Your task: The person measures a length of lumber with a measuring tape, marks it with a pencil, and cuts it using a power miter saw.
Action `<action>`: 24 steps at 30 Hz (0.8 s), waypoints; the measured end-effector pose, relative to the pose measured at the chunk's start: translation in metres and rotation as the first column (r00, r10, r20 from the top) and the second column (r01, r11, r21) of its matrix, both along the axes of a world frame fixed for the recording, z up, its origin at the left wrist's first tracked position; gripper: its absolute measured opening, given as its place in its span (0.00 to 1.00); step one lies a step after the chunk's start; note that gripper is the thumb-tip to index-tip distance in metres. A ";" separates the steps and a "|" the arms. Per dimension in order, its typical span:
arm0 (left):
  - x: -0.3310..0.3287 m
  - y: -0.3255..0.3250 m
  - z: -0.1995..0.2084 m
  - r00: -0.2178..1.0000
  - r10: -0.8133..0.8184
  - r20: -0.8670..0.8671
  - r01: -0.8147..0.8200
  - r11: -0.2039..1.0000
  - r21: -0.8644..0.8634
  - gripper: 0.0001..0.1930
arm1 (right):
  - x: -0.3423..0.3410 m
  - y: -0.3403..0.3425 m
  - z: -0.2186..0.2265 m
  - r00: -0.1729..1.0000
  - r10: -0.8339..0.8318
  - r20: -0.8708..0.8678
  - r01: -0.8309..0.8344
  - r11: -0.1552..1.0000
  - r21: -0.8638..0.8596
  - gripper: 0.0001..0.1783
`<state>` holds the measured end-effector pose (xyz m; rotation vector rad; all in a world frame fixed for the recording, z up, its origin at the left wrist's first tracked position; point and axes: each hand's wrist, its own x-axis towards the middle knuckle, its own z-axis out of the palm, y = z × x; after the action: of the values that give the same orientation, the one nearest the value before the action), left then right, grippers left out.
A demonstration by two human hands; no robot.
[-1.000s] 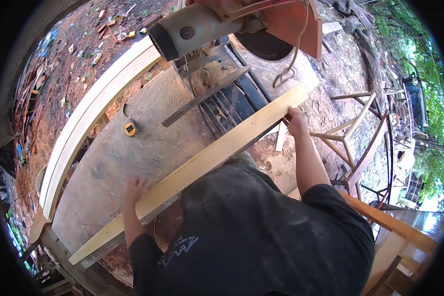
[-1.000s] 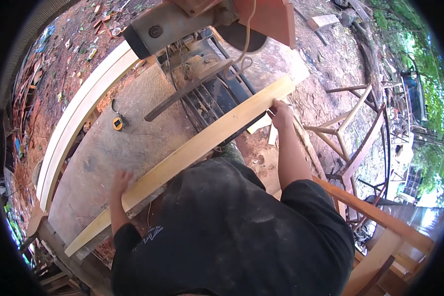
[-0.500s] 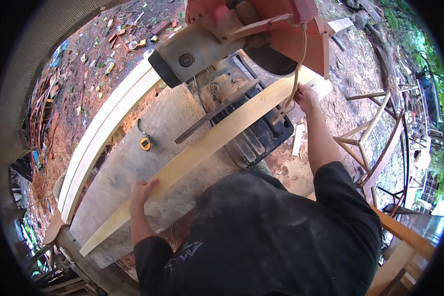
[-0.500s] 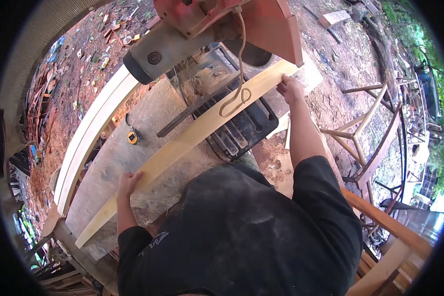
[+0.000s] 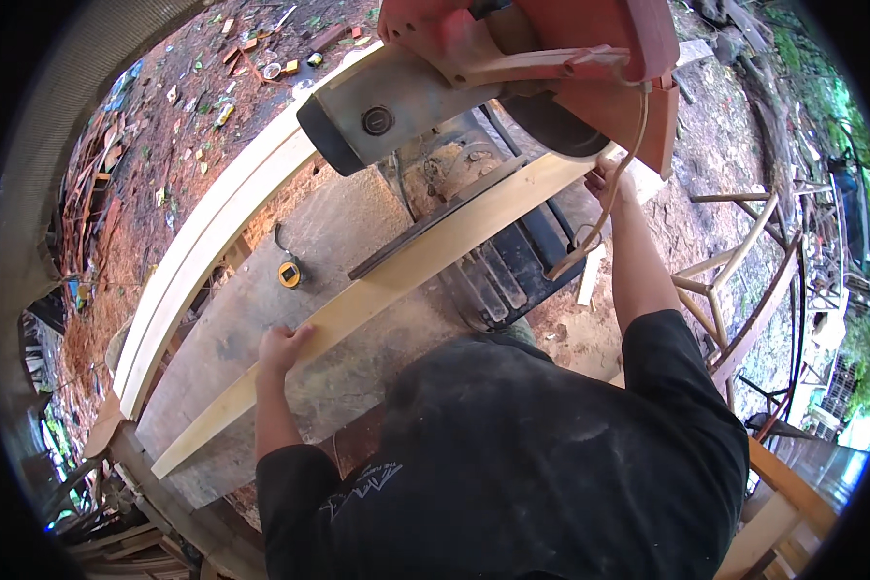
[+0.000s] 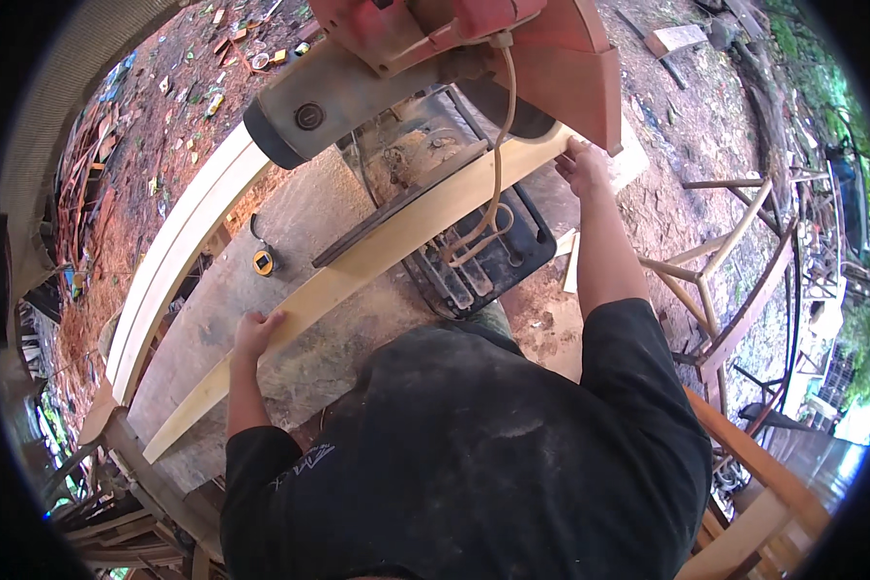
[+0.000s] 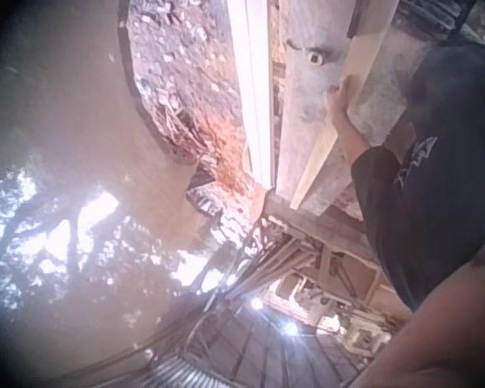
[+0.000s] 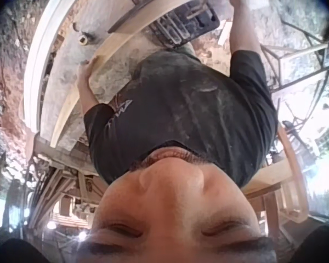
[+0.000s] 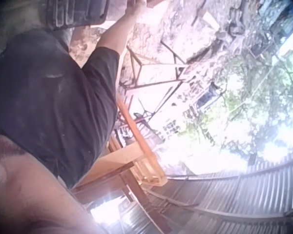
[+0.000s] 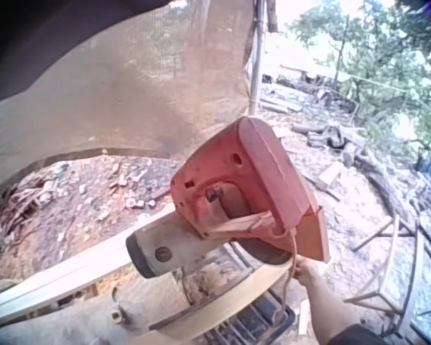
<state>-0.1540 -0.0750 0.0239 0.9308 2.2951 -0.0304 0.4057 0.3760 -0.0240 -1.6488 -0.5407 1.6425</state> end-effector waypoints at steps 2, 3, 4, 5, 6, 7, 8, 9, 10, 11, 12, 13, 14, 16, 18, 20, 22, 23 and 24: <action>0.001 -0.002 -0.003 1.000 -0.004 -0.012 0.004 1.000 0.010 0.35 | -0.002 0.002 -0.004 0.999 0.005 0.044 -0.005 1.000 0.007 0.12; 0.001 -0.003 -0.004 1.000 -0.003 -0.013 0.003 1.000 0.009 0.35 | -0.002 0.005 -0.006 0.999 0.006 0.044 -0.006 1.000 0.006 0.12; 0.002 -0.002 -0.003 1.000 -0.003 -0.006 0.003 1.000 0.019 0.35 | 0.000 0.010 -0.010 0.999 0.003 0.043 -0.003 1.000 -0.001 0.11; 0.003 -0.001 -0.002 1.000 -0.004 0.000 0.004 1.000 0.028 0.35 | 0.003 0.013 -0.014 0.999 0.000 0.043 0.000 1.000 -0.008 0.11; 0.003 0.000 -0.002 1.000 -0.005 0.000 0.005 1.000 0.027 0.35 | 0.007 0.013 -0.017 0.999 -0.001 0.043 0.001 1.000 -0.009 0.11; 0.003 -0.001 -0.002 1.000 0.002 -0.004 -0.002 1.000 0.023 0.35 | 0.006 0.014 -0.018 0.999 -0.014 0.038 0.015 1.000 -0.014 0.11; 0.003 -0.003 -0.003 1.000 0.008 -0.008 -0.008 1.000 0.018 0.35 | 0.006 0.014 -0.019 0.999 -0.028 0.034 0.029 0.999 -0.019 0.11; 0.003 -0.003 -0.003 1.000 0.014 -0.009 -0.014 1.000 0.016 0.35 | 0.005 0.014 -0.019 0.999 -0.022 0.033 0.023 1.000 -0.021 0.11; 0.005 -0.003 -0.001 1.000 0.023 -0.004 -0.023 1.000 0.011 0.35 | 0.006 0.014 -0.020 0.999 -0.014 0.032 0.014 1.000 -0.014 0.12; 0.006 -0.002 0.000 0.999 0.033 0.001 -0.033 0.999 0.005 0.35 | 0.006 0.014 -0.021 1.000 -0.005 0.030 0.005 1.000 -0.007 0.12; 0.006 0.000 0.001 0.999 0.042 0.001 -0.042 0.999 0.003 0.35 | 0.008 0.012 -0.022 0.999 -0.015 0.038 0.015 1.000 -0.008 0.13; 0.006 0.001 0.003 0.998 0.053 0.023 -0.053 0.999 -0.007 0.35 | 0.009 0.011 -0.019 0.999 0.025 0.020 -0.025 1.000 -0.017 0.15; 0.005 0.002 0.003 0.997 0.060 0.045 -0.059 0.998 -0.014 0.35 | 0.012 0.010 -0.017 0.999 0.027 0.017 -0.027 0.999 -0.019 0.17; 0.005 0.002 0.001 0.997 0.072 0.035 -0.072 0.997 -0.002 0.35 | 0.015 0.005 -0.014 0.998 0.051 0.032 -0.050 0.999 -0.003 0.22; 0.005 -0.002 -0.002 0.996 0.084 0.028 -0.084 0.996 0.011 0.35 | 0.017 0.001 -0.006 0.998 -0.025 0.060 0.026 0.999 -0.022 0.24; 0.006 -0.001 0.002 0.996 0.081 0.023 -0.081 0.997 -0.011 0.36 | 0.037 -0.004 -0.001 0.965 -0.237 0.111 0.236 0.972 0.020 0.25; 0.007 0.004 0.006 0.998 0.064 0.022 -0.064 0.998 -0.001 0.36 | 0.109 0.010 -0.006 0.899 -0.429 0.082 0.418 0.900 0.128 0.23; 0.007 0.007 0.005 0.999 0.046 0.022 -0.046 0.999 0.003 0.36 | 0.153 0.021 -0.004 0.868 -0.496 0.043 0.481 0.858 0.179 0.22; 0.009 0.005 0.006 0.998 0.055 0.030 -0.056 0.998 0.011 0.36 | 0.165 0.038 0.024 0.741 -0.671 -0.005 0.635 0.698 0.330 0.17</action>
<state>-0.1451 -0.0702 0.0301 0.8674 2.2946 0.0212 0.5709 0.4144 -0.0002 -1.4618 -0.1979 0.8790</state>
